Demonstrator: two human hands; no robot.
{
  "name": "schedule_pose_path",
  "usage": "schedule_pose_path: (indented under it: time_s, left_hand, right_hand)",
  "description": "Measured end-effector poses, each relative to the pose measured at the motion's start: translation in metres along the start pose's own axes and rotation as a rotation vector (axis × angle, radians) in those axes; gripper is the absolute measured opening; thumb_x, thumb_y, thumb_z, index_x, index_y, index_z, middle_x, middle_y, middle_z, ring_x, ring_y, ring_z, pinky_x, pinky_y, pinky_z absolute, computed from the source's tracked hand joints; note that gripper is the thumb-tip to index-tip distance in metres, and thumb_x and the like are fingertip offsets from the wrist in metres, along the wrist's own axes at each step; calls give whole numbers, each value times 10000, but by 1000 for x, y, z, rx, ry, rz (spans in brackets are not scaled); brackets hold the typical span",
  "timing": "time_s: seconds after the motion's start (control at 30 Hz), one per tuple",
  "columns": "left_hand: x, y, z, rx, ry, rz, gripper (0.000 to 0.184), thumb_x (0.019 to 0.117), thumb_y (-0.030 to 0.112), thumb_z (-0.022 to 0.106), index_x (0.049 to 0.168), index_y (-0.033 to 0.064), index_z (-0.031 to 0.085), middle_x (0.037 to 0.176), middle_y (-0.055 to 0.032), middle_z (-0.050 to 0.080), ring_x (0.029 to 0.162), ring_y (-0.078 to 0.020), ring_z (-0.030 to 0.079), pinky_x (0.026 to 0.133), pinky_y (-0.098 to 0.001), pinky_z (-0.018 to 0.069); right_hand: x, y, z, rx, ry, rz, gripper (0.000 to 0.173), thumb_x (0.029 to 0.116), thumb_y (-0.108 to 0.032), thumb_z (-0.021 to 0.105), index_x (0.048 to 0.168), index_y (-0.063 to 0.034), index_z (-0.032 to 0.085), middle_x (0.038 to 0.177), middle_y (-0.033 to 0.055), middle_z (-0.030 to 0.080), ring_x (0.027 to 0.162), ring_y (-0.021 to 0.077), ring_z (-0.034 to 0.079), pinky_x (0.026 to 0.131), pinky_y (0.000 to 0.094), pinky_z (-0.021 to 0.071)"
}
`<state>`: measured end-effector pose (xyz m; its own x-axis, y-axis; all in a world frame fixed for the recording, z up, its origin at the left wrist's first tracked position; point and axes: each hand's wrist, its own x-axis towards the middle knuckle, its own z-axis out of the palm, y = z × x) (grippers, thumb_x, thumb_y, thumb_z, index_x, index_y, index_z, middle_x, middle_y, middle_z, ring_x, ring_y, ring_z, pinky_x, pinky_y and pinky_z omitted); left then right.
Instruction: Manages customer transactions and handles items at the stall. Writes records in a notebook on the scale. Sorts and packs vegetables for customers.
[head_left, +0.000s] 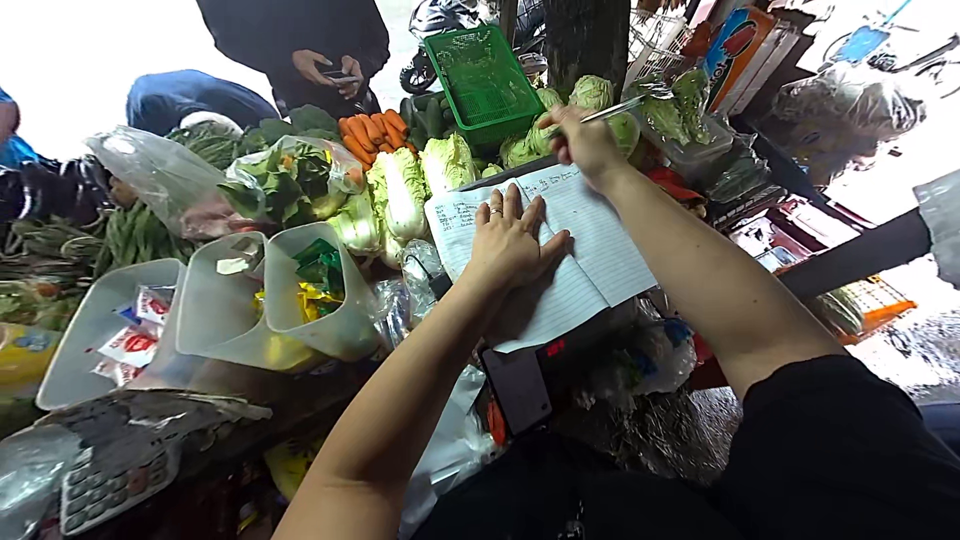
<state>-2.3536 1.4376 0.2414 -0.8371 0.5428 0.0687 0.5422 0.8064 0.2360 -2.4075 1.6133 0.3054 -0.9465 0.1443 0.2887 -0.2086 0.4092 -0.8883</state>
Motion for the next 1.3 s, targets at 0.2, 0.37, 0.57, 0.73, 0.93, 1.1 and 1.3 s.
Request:
schedule_pose_path:
  time_s: [0.2,0.37,0.57,0.73,0.93,1.1,1.3]
  left_hand:
    - [1,-4,3,-44,39,16,735,968,769,248,1568,378,412,1688,-179,211,1557,-382,185,1215,-602,154]
    - [2,-4,3,-56,39,18,724,965,771,262,1564,393,414,1689,-174,212,1554,-385,185,1211,-603,151]
    - [3,-5,5,-47,52,17,733,958,777,254,1566,397,408,1687,-172,221,1556,-373,190,1209,-601,154]
    - [2,-3,4,-45,43,9,738,954,784,250,1568,404,402,1692,-169,206,1560,-370,179,1213,-599,146]
    - [2,-3,4,-39,39,8,747,957,781,235,1569,390,405,1695,-163,198,1562,-366,174,1214,-596,146]
    - [2,-3,3,-43,35,6,736,958,779,248,1569,397,402,1694,-161,203,1563,-363,173,1218,-591,143]
    - [2,-3,3,-44,47,8,739,960,777,253,1565,384,414,1692,-167,208,1561,-364,181,1219,-593,147]
  right_hand:
    - [-15,43,20,76,-203,-140,219,936,-57,551,732,-116,500,615,-42,536,536,56,541,532,241,469]
    - [-17,47,19,-34,-186,-254,287,895,-67,515,631,-156,449,573,-67,432,514,44,430,516,255,371]
    - [-16,50,21,-80,-211,-274,301,926,-69,523,650,-156,440,579,-64,407,520,49,407,524,255,347]
    - [-15,51,21,-116,-195,-292,311,916,-63,528,638,-156,426,571,-62,383,523,51,389,523,263,321]
    - [-13,52,20,-100,-183,-294,311,899,-64,526,626,-163,414,566,-64,383,513,51,385,513,266,316]
    - [-13,53,22,-115,-161,-318,311,904,-54,526,629,-155,422,565,-65,377,513,48,379,514,261,312]
    - [-14,51,21,-127,-147,-304,314,909,-60,525,630,-153,415,567,-61,378,519,53,386,521,267,319]
